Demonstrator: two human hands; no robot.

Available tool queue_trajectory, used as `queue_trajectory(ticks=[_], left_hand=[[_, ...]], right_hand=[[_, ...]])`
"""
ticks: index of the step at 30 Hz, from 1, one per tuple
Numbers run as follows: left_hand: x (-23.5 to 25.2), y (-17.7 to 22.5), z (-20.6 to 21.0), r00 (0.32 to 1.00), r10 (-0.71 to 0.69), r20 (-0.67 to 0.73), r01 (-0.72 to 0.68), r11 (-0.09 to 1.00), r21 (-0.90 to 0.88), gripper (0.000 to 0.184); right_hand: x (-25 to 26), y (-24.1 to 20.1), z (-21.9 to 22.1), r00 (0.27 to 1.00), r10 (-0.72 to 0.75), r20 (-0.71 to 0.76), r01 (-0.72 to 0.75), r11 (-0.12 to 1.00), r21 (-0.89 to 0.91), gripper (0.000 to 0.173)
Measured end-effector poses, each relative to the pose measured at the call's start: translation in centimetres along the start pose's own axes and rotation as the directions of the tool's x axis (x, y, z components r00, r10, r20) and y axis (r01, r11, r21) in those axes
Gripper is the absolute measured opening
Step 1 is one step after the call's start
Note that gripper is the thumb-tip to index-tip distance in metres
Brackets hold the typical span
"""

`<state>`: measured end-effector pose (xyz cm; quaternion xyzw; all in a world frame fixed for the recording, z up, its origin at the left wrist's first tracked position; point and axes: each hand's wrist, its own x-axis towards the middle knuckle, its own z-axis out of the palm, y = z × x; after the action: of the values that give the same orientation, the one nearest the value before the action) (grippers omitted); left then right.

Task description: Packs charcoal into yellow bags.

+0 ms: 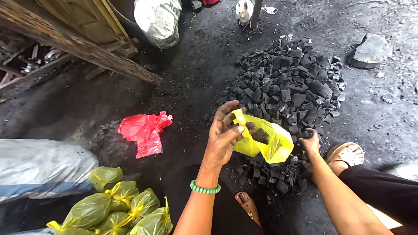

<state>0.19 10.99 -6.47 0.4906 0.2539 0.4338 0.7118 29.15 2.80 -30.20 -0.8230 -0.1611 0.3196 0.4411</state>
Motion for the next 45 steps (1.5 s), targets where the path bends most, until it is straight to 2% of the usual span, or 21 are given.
queue_trajectory(ticks=[4, 5, 7, 8, 10, 11, 12, 13, 15, 17, 18, 20, 22, 24, 26, 30, 33, 36, 39, 42, 45], left_hand=[[-0.1, -0.4, -0.6, 0.99, -0.133, -0.053, 0.139, 0.983, 0.12, 0.069], [0.0, -0.7, -0.7, 0.981, -0.183, -0.057, 0.191, 0.966, 0.172, 0.071], [0.0, -1.0, -0.7, 0.963, -0.261, -0.061, 0.268, 0.935, 0.232, 0.073], [0.0, -1.0, -0.6, 0.956, -0.286, -0.065, 0.293, 0.927, 0.235, 0.073], [0.1, -0.8, -0.4, 0.947, -0.312, -0.081, 0.322, 0.921, 0.22, 0.072], [0.1, -0.6, -0.4, 0.948, -0.303, -0.094, 0.317, 0.924, 0.216, 0.071], [0.2, -0.4, -0.4, 0.953, -0.281, -0.11, 0.299, 0.93, 0.215, 0.071], [0.0, -0.2, -0.7, 0.96, -0.253, -0.12, 0.274, 0.937, 0.218, 0.072], [-0.3, 0.5, -1.7, 0.976, -0.168, -0.135, 0.192, 0.962, 0.192, 0.074], [-0.8, 1.7, -3.0, 0.99, -0.047, -0.136, 0.067, 0.987, 0.144, 0.071], [-1.2, 2.2, -3.6, 0.991, 0.012, -0.136, 0.006, 0.992, 0.128, 0.067], [-2.2, 3.2, -4.4, 0.988, 0.099, -0.12, -0.087, 0.991, 0.099, 0.059], [-2.2, 3.4, -5.1, 0.982, 0.135, -0.134, -0.124, 0.988, 0.09, 0.06], [-2.1, 3.3, -5.3, 0.976, 0.121, -0.179, -0.097, 0.985, 0.141, 0.064], [-1.8, 3.2, -5.5, 0.974, 0.112, -0.195, -0.071, 0.976, 0.206, 0.068], [-1.6, 2.7, -5.9, 0.981, 0.123, -0.147, -0.084, 0.965, 0.248, 0.069], [-1.5, 2.6, -5.8, 0.988, 0.101, -0.117, -0.079, 0.981, 0.178, 0.069], [-1.6, 2.4, -5.6, 0.994, 0.063, -0.086, -0.058, 0.996, 0.062, 0.071], [-1.7, 1.5, -5.0, 0.997, 0.01, -0.07, -0.013, 0.999, -0.043, 0.069], [-1.8, 0.3, -4.1, 0.989, -0.129, -0.078, 0.13, 0.991, 0.013, 0.065], [-1.7, -0.7, -2.7, 0.946, -0.302, -0.118, 0.321, 0.924, 0.21, 0.069]], right_hand=[[-1.9, -5.0, -0.3, 0.984, -0.114, 0.135, 0.019, 0.829, 0.559, 0.067], [-3.1, -6.9, -0.2, 0.952, -0.229, 0.204, 0.022, 0.713, 0.7, 0.065], [-6.1, -10.3, 0.3, 0.782, -0.513, 0.354, 0.014, 0.582, 0.813, 0.062], [-7.5, -11.5, 1.1, 0.661, -0.62, 0.424, 0.058, 0.605, 0.794, 0.059], [-9.1, -13.2, 2.7, 0.418, -0.663, 0.621, 0.403, 0.748, 0.528, 0.055], [-9.4, -14.1, 3.3, 0.318, -0.568, 0.759, 0.608, 0.736, 0.297, 0.057], [-9.3, -15.0, 4.0, 0.28, -0.425, 0.86, 0.743, 0.663, 0.086, 0.062], [-9.0, -15.4, 4.1, 0.28, -0.363, 0.889, 0.786, 0.618, 0.004, 0.062], [-7.4, -16.1, 2.2, 0.345, -0.499, 0.795, 0.666, 0.727, 0.167, 0.045], [-4.4, -15.8, 0.6, 0.571, -0.588, 0.573, 0.452, 0.808, 0.378, 0.029], [-2.4, -15.0, 0.3, 0.66, -0.567, 0.493, 0.454, 0.823, 0.341, 0.023], [1.5, -12.3, 0.5, 0.722, -0.448, 0.527, 0.549, 0.834, -0.043, 0.025], [3.4, -8.6, 2.4, 0.761, -0.259, 0.594, 0.574, 0.697, -0.431, 0.04], [2.0, -5.2, 4.1, 0.826, -0.138, 0.546, 0.498, 0.632, -0.593, 0.07], [0.0, -3.2, 5.6, 0.877, -0.146, 0.458, 0.446, 0.604, -0.661, 0.079], [-0.6, -3.1, 5.8, 0.873, -0.147, 0.466, 0.472, 0.499, -0.727, 0.067], [0.8, -3.6, 5.7, 0.84, -0.028, 0.543, 0.501, 0.428, -0.752, 0.078], [0.8, -3.4, 6.0, 0.842, 0.029, 0.539, 0.479, 0.421, -0.77, 0.087], [1.6, -2.6, 4.6, 0.819, -0.006, 0.574, 0.52, 0.432, -0.737, 0.077], [3.1, -1.4, 2.9, 0.798, -0.087, 0.596, 0.538, 0.549, -0.64, 0.073], [3.6, -1.3, 1.5, 0.813, -0.27, 0.517, 0.48, 0.812, -0.331, 0.071]])
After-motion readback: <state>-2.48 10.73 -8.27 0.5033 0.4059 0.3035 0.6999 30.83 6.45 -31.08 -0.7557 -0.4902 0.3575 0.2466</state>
